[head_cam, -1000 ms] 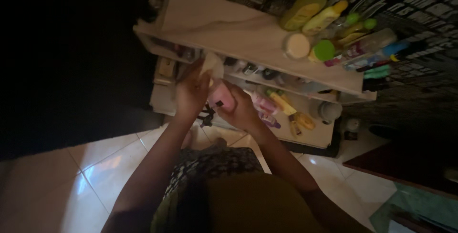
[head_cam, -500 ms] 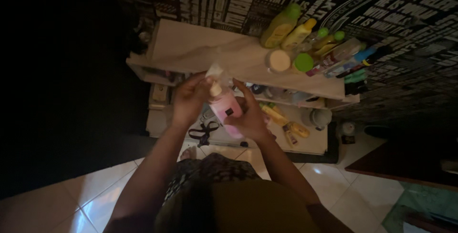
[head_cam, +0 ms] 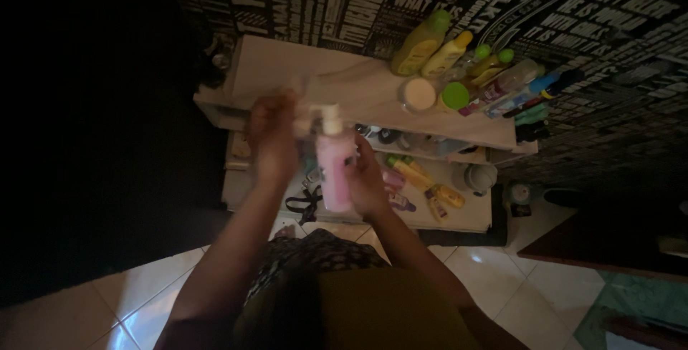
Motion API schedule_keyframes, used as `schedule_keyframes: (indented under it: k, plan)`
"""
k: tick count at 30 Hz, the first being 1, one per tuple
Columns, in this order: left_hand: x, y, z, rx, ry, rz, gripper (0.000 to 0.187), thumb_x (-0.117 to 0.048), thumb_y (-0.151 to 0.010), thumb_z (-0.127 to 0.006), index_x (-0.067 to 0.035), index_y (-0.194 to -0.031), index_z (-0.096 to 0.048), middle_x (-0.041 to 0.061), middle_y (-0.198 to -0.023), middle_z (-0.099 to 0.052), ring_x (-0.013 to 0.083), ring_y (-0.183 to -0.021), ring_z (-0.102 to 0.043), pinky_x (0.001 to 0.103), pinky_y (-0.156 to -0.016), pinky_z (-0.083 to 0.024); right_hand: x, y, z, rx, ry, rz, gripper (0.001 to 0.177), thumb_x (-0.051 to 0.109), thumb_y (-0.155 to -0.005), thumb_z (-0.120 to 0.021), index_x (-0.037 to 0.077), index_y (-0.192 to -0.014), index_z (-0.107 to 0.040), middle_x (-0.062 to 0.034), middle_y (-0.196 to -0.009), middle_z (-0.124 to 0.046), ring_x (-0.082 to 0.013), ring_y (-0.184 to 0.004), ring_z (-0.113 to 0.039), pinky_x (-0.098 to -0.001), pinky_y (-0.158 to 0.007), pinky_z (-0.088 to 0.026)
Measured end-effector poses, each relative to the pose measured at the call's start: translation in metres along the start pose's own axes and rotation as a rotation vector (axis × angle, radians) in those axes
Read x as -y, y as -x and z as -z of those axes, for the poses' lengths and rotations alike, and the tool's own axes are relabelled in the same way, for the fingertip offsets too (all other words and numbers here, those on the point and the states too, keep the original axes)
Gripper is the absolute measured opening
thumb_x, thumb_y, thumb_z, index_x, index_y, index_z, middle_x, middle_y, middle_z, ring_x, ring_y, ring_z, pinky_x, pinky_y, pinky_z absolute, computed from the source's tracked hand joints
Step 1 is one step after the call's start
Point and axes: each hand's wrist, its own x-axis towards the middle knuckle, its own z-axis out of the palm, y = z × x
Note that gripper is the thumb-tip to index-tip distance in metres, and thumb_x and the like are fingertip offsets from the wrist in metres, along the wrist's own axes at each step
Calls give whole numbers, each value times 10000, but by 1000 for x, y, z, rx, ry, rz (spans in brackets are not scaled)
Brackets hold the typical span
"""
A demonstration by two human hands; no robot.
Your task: The person organizes a shelf by picking up various bottles and containers, moving them around, and wiping the shelf surface with a cloth. The person handles multiple items one at a time and places them back on the shelf.
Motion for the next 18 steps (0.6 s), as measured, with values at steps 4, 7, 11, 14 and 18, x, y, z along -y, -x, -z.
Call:
schedule_keyframes:
  k: [4, 7, 11, 14, 18]
  plan:
    - [27, 0, 2, 156, 239, -244, 182, -121, -1076, -643, -13, -1222, -641, 65, -1113, -671, 155, -1031, -620, 327, -942, -518, 2, -1, 11, 121, -187, 324, 1007, 676, -865, -740, 61, -1561, -351, -103, -1383, -596, -181, -1189, -625, -345, -971, -552]
    - [28, 20, -13, 389, 175, -669, 202, -30, -1046, -603, -31, -1247, -622, 120, -1242, -665, 242, -1160, -642, 343, -1001, -547, -1, -2, 9, 105, -82, 398, 960, 730, -881, -703, 24, -1482, -453, -94, -1304, -591, -184, -1175, -594, -350, -962, -523]
    - [10, 24, -13, 322, -232, -893, 214, 72, -995, -587, -33, -1175, -635, 201, -1194, -723, 325, -1119, -730, 366, -921, -604, -4, 7, 6, -3, 34, 384, 978, 830, -865, -577, 33, -1428, -501, -67, -1195, -632, -163, -1044, -628, -334, -866, -541]
    - [11, 30, -11, 320, -239, -861, 209, 68, -980, -615, -32, -1161, -644, 190, -1102, -734, 296, -990, -768, 347, -831, -610, -20, 3, 16, 16, 71, 313, 974, 856, -864, -494, 28, -1373, -567, -49, -1073, -667, -151, -938, -649, -329, -795, -551]
    - [19, 36, -6, 304, -260, -930, 251, 61, -980, -613, -34, -1208, -658, 206, -1198, -719, 307, -1106, -733, 367, -926, -600, -47, -9, 18, 93, -165, 244, 897, 826, -937, -436, 15, -1293, -576, -50, -1052, -662, -140, -907, -640, -317, -771, -547]
